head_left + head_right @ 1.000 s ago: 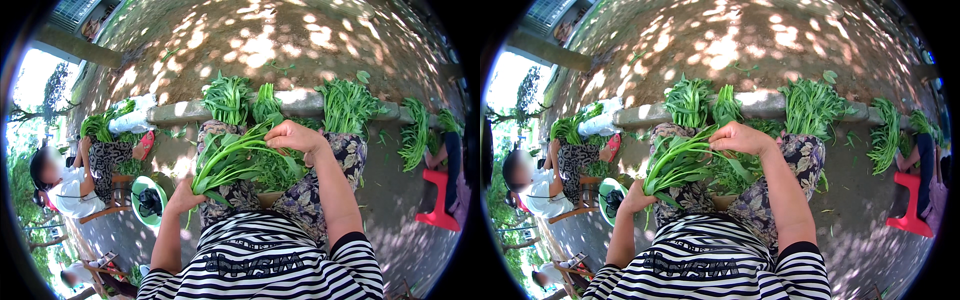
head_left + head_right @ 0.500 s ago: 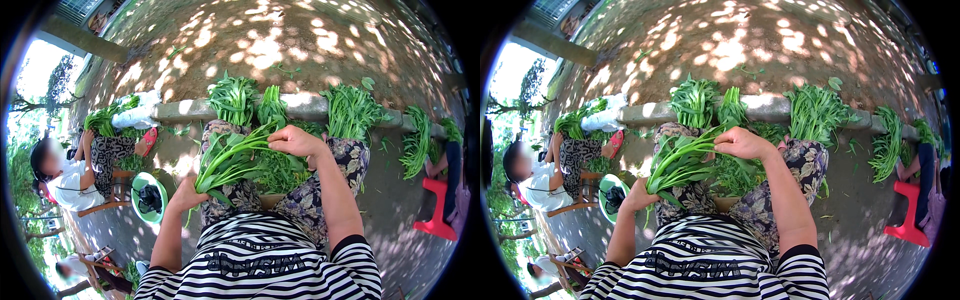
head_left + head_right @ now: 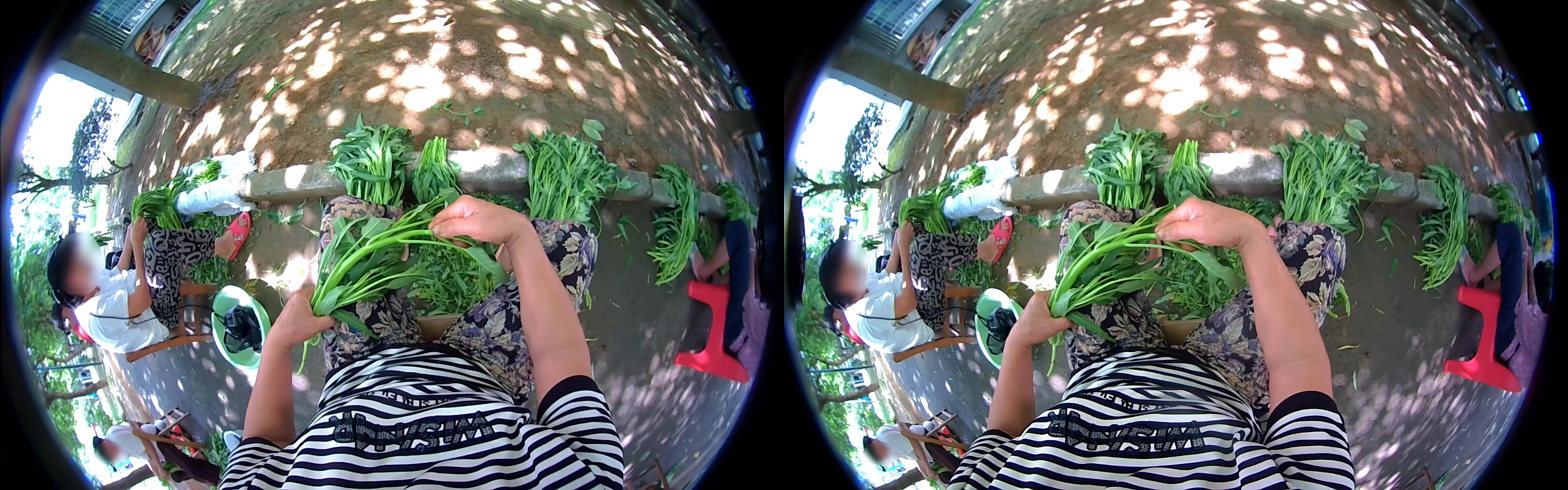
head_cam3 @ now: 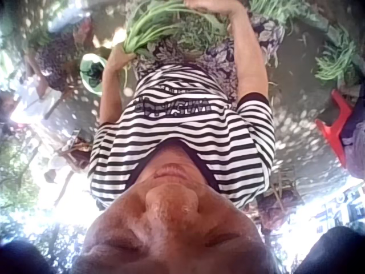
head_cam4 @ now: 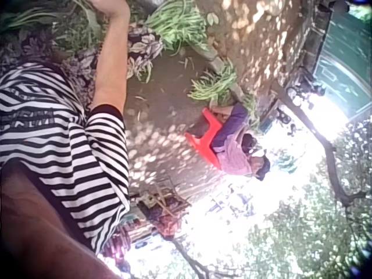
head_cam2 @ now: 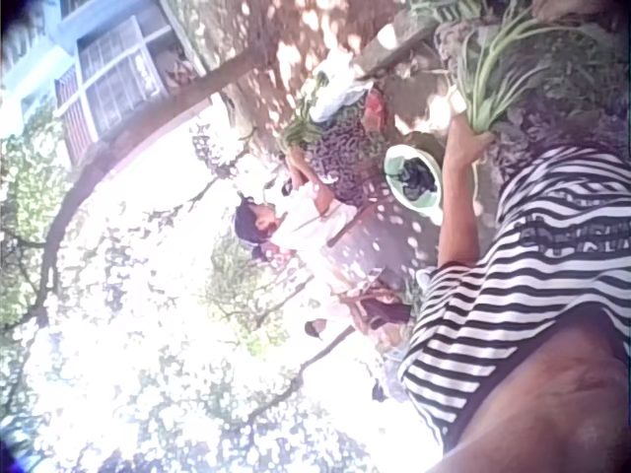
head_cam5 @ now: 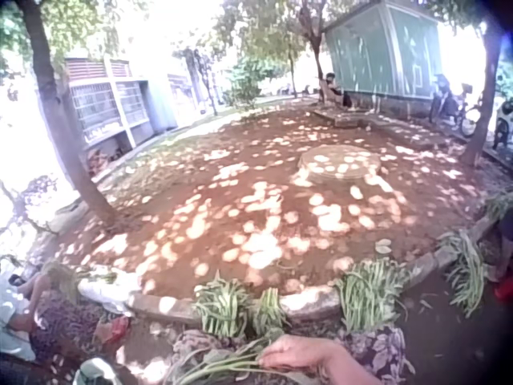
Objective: The person separates leaves from the stalks of several bunches of greens by hand, placing the sorted leaves onto a pile on a concrete ledge.
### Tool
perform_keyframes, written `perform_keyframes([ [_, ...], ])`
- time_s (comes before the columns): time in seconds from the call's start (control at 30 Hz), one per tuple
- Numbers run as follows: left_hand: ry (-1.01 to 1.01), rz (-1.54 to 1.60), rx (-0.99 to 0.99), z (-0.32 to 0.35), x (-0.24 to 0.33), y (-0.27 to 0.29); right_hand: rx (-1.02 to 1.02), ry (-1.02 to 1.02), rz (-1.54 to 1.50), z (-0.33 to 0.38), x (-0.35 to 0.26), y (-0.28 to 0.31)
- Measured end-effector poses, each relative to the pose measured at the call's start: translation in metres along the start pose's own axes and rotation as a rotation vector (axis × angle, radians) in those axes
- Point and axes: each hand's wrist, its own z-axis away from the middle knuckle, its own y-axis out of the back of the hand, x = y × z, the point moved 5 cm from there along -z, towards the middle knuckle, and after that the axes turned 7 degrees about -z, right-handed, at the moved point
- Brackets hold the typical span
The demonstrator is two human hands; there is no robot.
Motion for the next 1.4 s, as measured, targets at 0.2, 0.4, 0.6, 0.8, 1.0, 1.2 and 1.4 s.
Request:
perform_keyframes([
  [0.2, 0.002, -0.031, 0.004, -0.002, -0.006, -0.001, 0.0, 0.014, 0.001, 0.002, -0.005, -0.002],
  [0.4, -0.023, -0.015, 0.004, -0.003, -0.015, -0.003, 0.007, 0.014, -0.013, 0.001, -0.004, -0.002],
  [0.6, -0.037, -0.012, -0.008, 0.0, -0.003, 0.001, 0.101, 0.155, 0.344, 0.002, -0.01, -0.006],
  [0.8, -0.032, -0.013, -0.026, 0.001, 0.002, 0.002, 0.146, 0.184, 0.426, -0.003, -0.02, -0.01],
  [1.0, -0.036, -0.005, -0.011, 0.001, -0.001, 0.001, 0.08, -0.044, 0.298, -0.012, -0.016, -0.002],
  [1.2, -0.074, 0.041, -0.011, 0.001, -0.003, 0.0, -0.009, -0.121, 0.333, -0.016, -0.009, 0.001],
  [1.4, -0.086, 0.065, 0.016, 0.002, -0.002, 0.0, 0.043, 0.094, 0.482, -0.011, -0.002, -0.016],
])
